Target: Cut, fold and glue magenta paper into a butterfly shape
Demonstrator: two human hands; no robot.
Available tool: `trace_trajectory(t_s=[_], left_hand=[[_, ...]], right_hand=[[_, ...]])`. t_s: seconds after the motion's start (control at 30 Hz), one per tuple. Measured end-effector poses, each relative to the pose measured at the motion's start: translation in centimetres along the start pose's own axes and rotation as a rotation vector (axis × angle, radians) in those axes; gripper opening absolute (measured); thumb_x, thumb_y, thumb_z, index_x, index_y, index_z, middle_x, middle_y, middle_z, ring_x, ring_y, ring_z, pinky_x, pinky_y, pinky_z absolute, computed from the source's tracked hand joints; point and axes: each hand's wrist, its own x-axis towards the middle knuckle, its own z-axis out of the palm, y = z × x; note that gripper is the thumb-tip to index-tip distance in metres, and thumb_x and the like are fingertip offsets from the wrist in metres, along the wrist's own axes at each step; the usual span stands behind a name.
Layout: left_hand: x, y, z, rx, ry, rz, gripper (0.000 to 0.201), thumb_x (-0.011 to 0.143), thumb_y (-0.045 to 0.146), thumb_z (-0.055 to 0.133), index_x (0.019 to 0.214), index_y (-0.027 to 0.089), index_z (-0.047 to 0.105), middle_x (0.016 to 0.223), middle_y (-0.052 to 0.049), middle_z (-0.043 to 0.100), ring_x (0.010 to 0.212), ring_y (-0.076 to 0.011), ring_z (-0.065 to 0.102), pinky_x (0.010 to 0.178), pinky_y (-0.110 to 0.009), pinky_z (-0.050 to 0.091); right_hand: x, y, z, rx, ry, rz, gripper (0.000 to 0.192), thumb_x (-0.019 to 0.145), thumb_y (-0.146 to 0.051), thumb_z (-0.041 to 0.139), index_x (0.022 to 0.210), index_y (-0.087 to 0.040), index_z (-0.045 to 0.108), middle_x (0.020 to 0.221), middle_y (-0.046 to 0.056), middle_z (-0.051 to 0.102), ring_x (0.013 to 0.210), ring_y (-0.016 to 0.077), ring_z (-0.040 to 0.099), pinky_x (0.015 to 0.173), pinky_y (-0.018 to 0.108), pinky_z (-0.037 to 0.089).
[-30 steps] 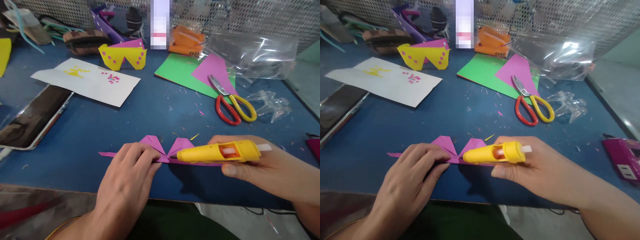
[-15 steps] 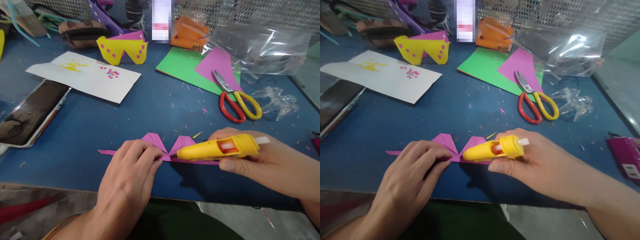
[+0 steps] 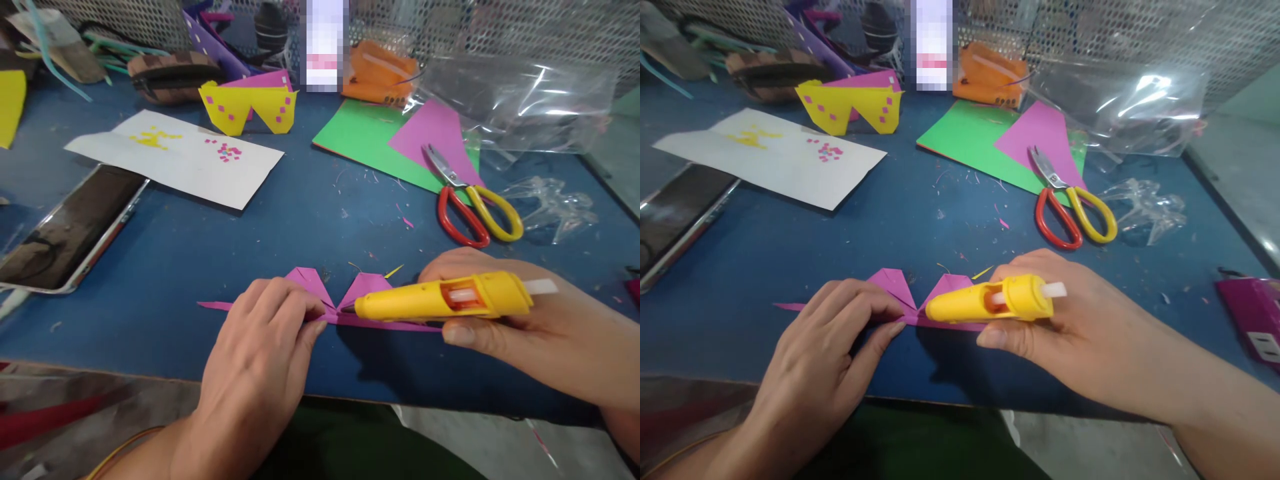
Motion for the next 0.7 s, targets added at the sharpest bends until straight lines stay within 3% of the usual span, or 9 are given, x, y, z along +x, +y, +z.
trace_trajectory(t_s=[0.23,0.47,0.7], left_hand=[[-0.2,-0.1,0.1,-0.027,0.019,0.001,0.009,0.098,0.015,0.054,0.093,0.021,0.059,0.093,-0.001,0.062,0.086,-0.0191,0.052,0.079,-0.036,0.041],[-0.1,-0.2,0.2,-0.005,0.022,0.022,0.009,0.098,0.015,0.055,0.094,0.022,0.059,0.094,-0.001,0.062,0.087,-0.0193,0.053,0.078,-0.035,0.041],[-0.1,-0.2,0.2,-0.023,0.027,0.034,0.009,0.098,0.014,0.054,0.095,0.022,0.059,0.094,-0.001,0.063,0.087,-0.0194,0.053,0.078,-0.036,0.042]], right_hand=[[-0.2,0.0,0.5,0.028,0.014,0.033,0.03,0.089,-0.061,0.063,0.091,-0.031,0.066,0.085,-0.002,0.066,0.071,0.0162,0.065,0.058,0.028,0.053],[0.3,-0.6,0.3,0.038,-0.064,-0.02,0.03,0.094,-0.053,0.06,0.08,-0.026,0.06,0.076,-0.004,0.062,0.067,0.0144,0.059,0.056,0.027,0.046],[0.1,-1.2,0.6,-0.006,-0.066,-0.085,0.027,0.098,-0.047,0.057,0.082,-0.025,0.055,0.074,-0.005,0.059,0.067,0.0139,0.054,0.061,0.029,0.043]])
